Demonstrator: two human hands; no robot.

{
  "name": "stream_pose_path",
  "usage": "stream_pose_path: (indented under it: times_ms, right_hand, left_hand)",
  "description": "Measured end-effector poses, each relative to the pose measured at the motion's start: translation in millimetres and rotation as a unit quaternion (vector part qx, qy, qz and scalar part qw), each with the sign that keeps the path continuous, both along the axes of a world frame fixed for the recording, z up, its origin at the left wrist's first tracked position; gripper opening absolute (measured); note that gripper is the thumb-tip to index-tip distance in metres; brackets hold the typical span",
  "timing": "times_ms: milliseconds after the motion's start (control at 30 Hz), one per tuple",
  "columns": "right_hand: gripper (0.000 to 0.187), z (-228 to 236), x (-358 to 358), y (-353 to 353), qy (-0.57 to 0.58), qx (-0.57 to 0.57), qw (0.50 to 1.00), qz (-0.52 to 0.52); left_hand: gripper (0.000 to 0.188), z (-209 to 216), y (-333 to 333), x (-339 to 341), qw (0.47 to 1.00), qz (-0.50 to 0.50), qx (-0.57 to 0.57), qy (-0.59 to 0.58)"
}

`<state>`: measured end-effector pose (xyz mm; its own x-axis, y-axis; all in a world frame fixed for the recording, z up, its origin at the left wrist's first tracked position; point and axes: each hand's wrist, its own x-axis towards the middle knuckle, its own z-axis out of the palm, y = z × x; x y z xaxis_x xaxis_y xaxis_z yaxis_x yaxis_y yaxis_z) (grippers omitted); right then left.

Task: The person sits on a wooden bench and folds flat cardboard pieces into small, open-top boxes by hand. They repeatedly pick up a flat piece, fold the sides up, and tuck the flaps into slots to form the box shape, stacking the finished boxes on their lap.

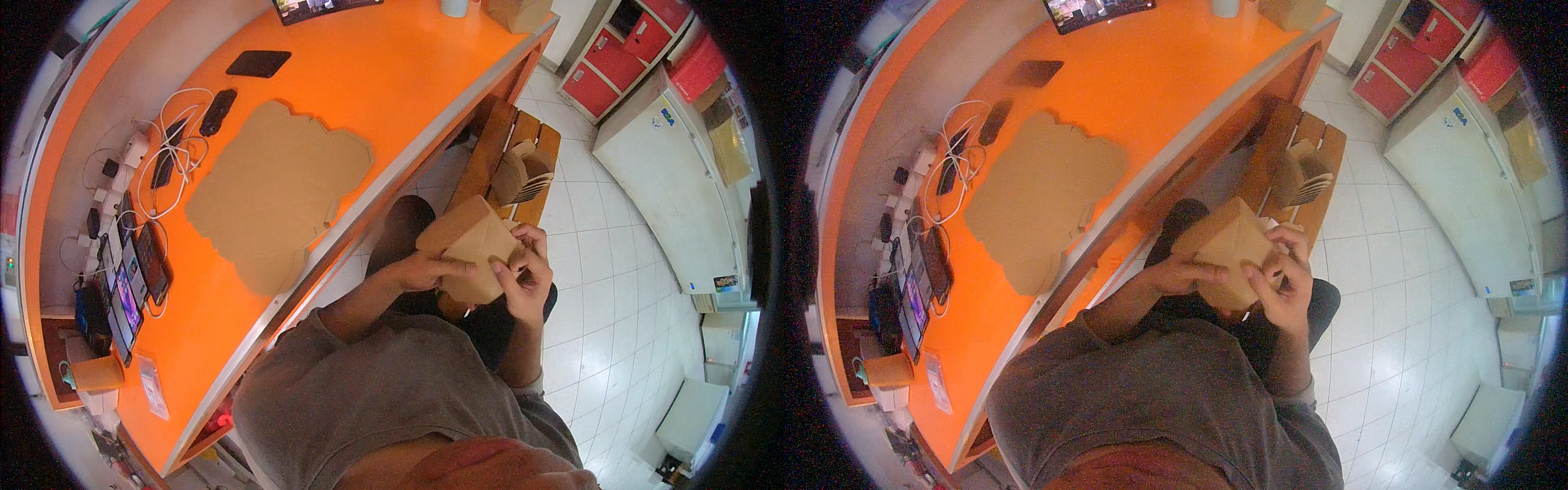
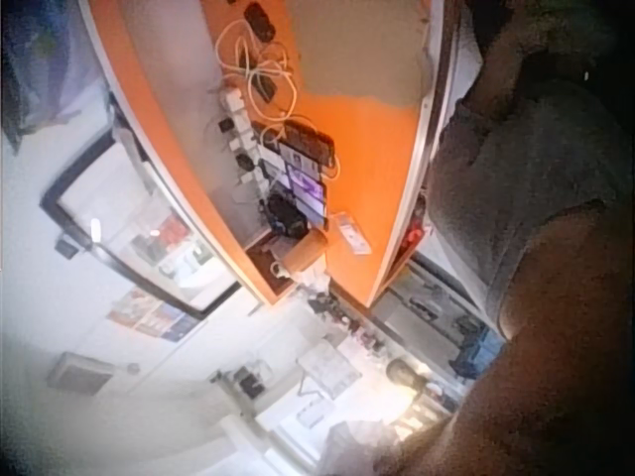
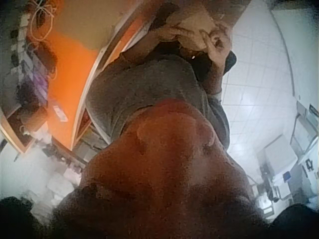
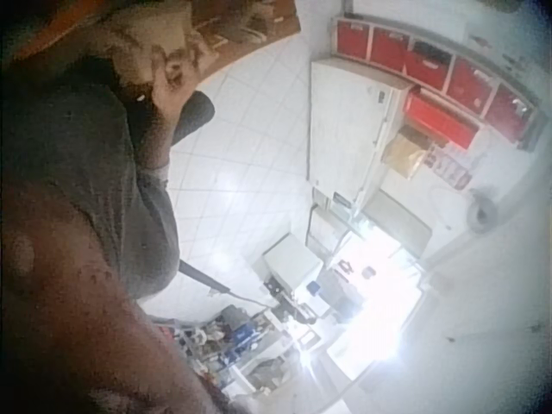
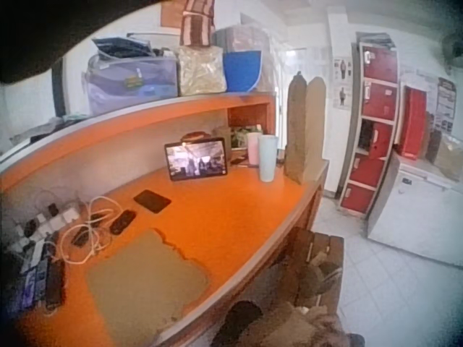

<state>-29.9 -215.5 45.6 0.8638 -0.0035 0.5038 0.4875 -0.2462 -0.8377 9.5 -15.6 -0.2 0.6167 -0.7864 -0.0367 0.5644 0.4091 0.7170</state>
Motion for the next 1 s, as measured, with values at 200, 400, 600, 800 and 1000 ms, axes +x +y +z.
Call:
stream_pose_path:
  times_ms: [200,400,600,800,1000]
  right_hand:
    - [0.014,-2,-2,13,0.005,-0.102,0.993,-0.061]
    - [0.044,-12,-3,0,-0.023,-0.029,0.999,-0.012]
    - [0.034,-15,-1,-1,0.015,0.014,0.999,0.027]
    - [0.036,-16,-6,2,-0.02,-0.102,0.994,-0.039]
    - [0.045,-8,3,-2,0.081,0.131,0.988,-0.011]
  left_hand:
    - [0.048,-1,-7,-1,0.995,0.07,0.075,-0.005]
    - [0.051,-12,-19,-13,0.996,0.061,0.054,0.036]
    - [0.052,3,-9,-12,0.986,0.043,0.117,-0.109]
    - [0.056,-9,-14,-10,0.974,-0.004,-0.142,0.174]
    - [0.054,17,-14,3,0.984,0.005,-0.104,0.142]
